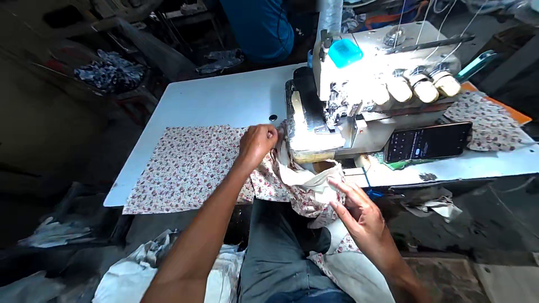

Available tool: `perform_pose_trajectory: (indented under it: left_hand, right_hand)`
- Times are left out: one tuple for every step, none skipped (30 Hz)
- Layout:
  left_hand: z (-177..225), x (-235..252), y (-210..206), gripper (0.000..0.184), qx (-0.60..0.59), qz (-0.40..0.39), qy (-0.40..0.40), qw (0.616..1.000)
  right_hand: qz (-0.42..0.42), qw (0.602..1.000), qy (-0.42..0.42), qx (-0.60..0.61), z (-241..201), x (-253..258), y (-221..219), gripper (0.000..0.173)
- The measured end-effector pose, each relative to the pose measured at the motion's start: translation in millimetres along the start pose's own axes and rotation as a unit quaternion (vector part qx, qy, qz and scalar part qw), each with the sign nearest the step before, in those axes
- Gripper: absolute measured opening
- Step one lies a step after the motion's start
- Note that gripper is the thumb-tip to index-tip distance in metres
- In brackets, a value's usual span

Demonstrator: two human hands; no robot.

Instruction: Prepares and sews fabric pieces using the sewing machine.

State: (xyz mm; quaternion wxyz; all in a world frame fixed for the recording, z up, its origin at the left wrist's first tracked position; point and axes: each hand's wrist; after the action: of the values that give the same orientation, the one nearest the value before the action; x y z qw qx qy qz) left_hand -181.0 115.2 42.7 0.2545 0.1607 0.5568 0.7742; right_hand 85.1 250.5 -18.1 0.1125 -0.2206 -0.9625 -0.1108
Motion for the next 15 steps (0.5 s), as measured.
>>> perform_pose_trajectory:
  left_hand:
    - [4, 6, 11, 0.028, 0.001, 0.006, -0.008, 1.0]
    - [10, 12, 24, 0.031, -0.003, 0.016, -0.01, 1.0]
    - [16, 20, 38, 0.034, -0.013, 0.027, -0.006, 1.0]
    - [21, 27, 53, 0.037, -0.035, 0.039, 0.001, 0.999]
    - [27, 35, 68, 0.041, -0.079, 0.051, 0.015, 0.995]
    - [31, 44, 82, 0.044, -0.141, 0.063, 0.028, 0.988]
    - [35, 51, 94, 0.045, -0.216, 0.079, 0.039, 0.972]
    - [38, 59, 107, 0.045, -0.298, 0.101, 0.043, 0.948]
    - [40, 65, 120, 0.042, -0.384, 0.125, 0.044, 0.914]
    - [40, 69, 132, 0.038, -0.46, 0.148, 0.046, 0.874]
    - [38, 70, 143, 0.032, -0.514, 0.169, 0.039, 0.84]
    - [35, 69, 150, 0.028, -0.549, 0.185, 0.031, 0.814]
    - [27, 66, 153, 0.028, -0.564, 0.199, 0.025, 0.801]
    - [17, 63, 153, 0.031, -0.546, 0.216, 0.031, 0.809]
    - [6, 57, 148, 0.035, -0.491, 0.242, 0.044, 0.836]
  right_hand:
    - [-0.006, 1.0, 0.0, 0.0, 1, -5, 2, 0.038]
    - [-0.014, 1.0, -0.003, -0.007, 3, -11, 4, 0.04]
    - [-0.027, 0.999, -0.012, -0.026, 4, -16, 9, 0.044]
    - [-0.048, 0.997, -0.028, -0.055, 4, -21, 16, 0.051]
    - [-0.056, 0.994, -0.036, -0.086, 5, -24, 22, 0.054]
    - [-0.054, 0.991, -0.035, -0.119, 4, -26, 29, 0.051]
    - [-0.034, 0.988, -0.014, -0.153, 3, -26, 36, 0.044]
    - [-0.003, 0.984, 0.018, -0.177, 1, -23, 44, 0.038]
    - [0.03, 0.98, 0.055, -0.188, -3, -20, 51, 0.038]
    - [0.058, 0.977, 0.091, -0.184, -10, -16, 58, 0.038]
    - [0.076, 0.976, 0.113, -0.171, -19, -14, 62, 0.036]
    - [0.083, 0.976, 0.126, -0.155, -28, -14, 63, 0.034]
    - [0.082, 0.979, 0.131, -0.134, -37, -16, 59, 0.03]
    - [0.071, 0.982, 0.133, -0.11, -44, -19, 51, 0.025]
    - [0.049, 0.986, 0.136, -0.087, -49, -23, 40, 0.022]
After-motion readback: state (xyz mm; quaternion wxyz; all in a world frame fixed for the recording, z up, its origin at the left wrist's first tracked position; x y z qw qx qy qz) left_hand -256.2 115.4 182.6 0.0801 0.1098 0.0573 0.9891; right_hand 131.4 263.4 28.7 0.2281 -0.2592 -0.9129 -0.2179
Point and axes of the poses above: each hand's wrist, its own x-axis towards the middle knuckle, its own y-axis out of the back of the hand, z = x × y, and after that the axes turned 7 degrees about x, right-handed
